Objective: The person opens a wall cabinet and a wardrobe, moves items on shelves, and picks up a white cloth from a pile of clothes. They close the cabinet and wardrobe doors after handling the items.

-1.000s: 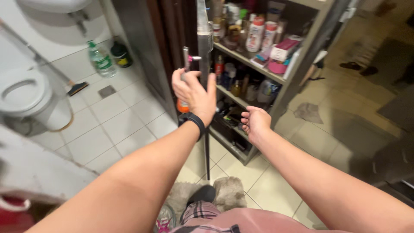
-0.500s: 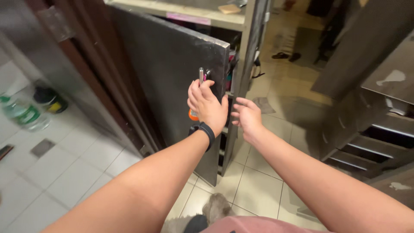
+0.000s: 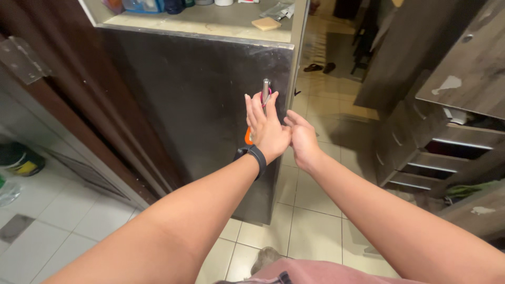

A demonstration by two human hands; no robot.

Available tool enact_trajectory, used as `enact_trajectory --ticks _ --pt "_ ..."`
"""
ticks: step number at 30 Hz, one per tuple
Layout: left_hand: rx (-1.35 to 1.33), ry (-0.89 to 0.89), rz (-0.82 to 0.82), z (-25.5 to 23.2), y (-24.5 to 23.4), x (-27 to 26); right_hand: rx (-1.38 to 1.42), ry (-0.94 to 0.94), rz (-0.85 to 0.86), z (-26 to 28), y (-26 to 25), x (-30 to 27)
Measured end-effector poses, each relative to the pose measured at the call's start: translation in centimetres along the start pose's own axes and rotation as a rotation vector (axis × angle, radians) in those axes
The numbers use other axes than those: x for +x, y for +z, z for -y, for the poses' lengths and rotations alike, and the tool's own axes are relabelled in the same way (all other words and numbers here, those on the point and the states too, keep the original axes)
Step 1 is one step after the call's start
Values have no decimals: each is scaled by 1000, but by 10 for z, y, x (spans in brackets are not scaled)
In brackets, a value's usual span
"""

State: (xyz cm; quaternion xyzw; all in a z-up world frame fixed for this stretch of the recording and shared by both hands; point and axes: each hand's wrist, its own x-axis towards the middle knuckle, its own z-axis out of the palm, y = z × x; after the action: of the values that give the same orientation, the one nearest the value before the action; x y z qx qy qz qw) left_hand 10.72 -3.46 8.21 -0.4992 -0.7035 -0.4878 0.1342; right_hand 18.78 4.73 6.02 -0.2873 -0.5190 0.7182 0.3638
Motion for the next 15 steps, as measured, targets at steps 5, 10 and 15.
enact_trajectory --ticks 5,10,15 --pt "-28 18 50 5 -5 8 57 -36 25 -4 8 6" --pt "89 -40 20 -4 -15 -6 -15 -65 -3 -11 9 -3" --pt "18 121 1 -19 -21 -27 -55 -23 -172 -9 -5 -16"
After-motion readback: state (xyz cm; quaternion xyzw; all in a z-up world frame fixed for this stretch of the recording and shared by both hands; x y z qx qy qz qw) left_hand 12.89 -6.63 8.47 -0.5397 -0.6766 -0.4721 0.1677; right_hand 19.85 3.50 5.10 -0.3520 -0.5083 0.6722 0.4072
